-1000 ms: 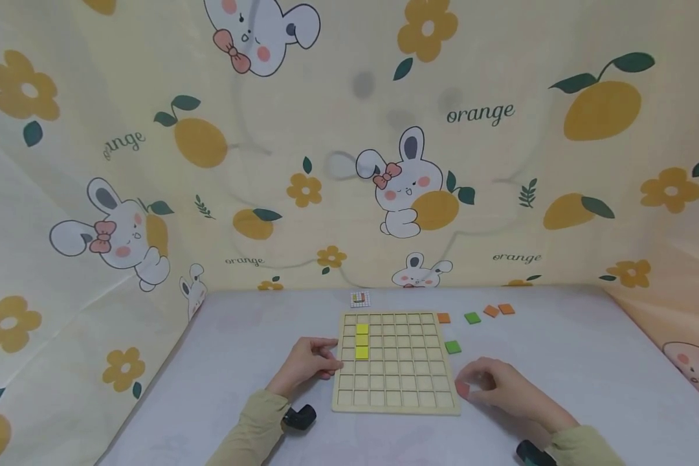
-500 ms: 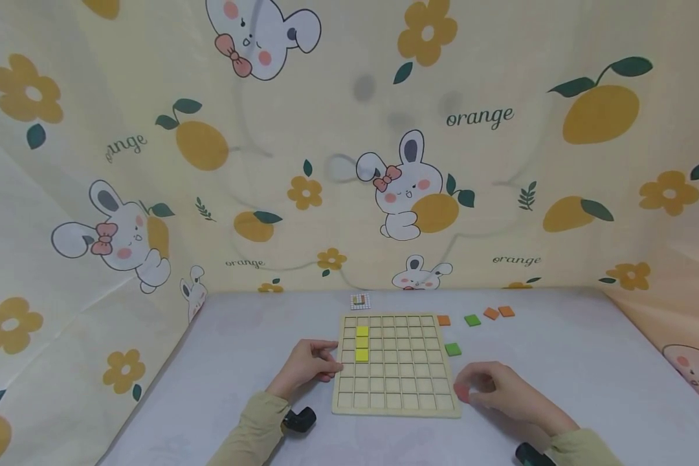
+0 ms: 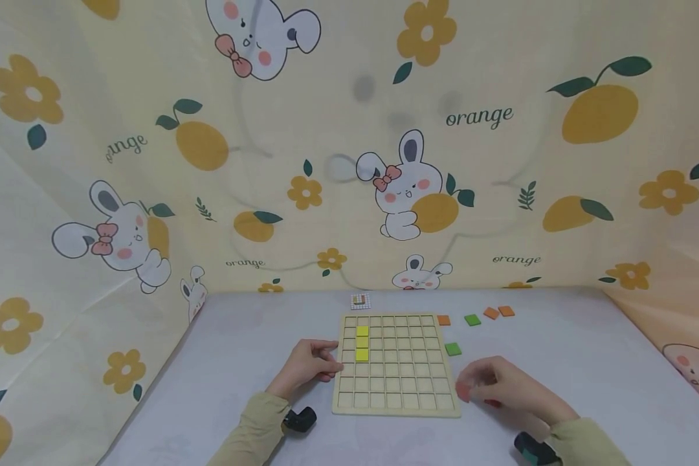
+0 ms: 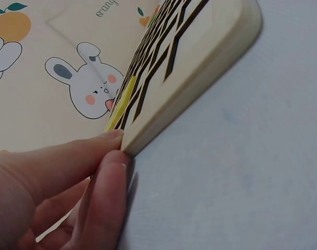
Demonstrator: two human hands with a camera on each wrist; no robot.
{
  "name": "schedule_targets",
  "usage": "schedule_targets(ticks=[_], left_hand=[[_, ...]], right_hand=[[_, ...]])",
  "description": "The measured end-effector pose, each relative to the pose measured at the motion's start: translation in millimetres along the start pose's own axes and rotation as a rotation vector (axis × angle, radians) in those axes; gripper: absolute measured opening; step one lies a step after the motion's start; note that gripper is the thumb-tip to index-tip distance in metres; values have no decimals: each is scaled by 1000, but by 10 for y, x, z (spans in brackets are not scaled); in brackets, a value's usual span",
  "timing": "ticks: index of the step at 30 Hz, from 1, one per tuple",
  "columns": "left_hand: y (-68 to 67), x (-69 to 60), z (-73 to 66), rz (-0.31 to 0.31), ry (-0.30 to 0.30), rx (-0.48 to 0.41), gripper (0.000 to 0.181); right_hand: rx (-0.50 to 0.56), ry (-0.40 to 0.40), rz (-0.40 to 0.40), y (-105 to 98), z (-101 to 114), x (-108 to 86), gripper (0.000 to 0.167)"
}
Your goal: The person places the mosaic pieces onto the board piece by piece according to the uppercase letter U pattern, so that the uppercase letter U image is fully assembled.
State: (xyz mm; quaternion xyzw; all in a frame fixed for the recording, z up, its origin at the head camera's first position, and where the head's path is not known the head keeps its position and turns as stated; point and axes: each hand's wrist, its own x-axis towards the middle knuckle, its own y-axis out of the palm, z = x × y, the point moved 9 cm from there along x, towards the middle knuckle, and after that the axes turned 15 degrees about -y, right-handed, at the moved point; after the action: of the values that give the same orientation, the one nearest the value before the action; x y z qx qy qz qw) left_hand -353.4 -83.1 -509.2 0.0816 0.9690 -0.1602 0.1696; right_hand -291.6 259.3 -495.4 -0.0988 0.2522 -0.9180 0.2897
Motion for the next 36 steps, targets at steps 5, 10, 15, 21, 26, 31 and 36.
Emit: schedule_targets(ticks=[5, 10, 15, 21, 26, 31, 36], left_hand=[[-7, -6, -8, 3, 5, -5, 54], [-11, -12, -13, 6, 9, -11, 55], [-18, 0, -1, -4, 6, -8, 54], [-10, 0, -9, -4, 2, -11, 54], [-3, 10, -3, -6, -6, -13, 53], [12, 28, 0, -1, -5, -12, 53], [3, 36, 9, -1, -4, -19, 53]], right_hand=[[1, 59, -16, -70, -52, 19, 22], [24, 147, -70, -172, -100, 55, 25], [72, 171, -86, -222, -17, 151, 31], [123, 143, -57, -204, 110, 354, 31], [156, 75, -17, -86, 266, 572, 27], [144, 64, -16, 95, 352, 824, 26], [139, 48, 3, 324, 417, 1068, 24]])
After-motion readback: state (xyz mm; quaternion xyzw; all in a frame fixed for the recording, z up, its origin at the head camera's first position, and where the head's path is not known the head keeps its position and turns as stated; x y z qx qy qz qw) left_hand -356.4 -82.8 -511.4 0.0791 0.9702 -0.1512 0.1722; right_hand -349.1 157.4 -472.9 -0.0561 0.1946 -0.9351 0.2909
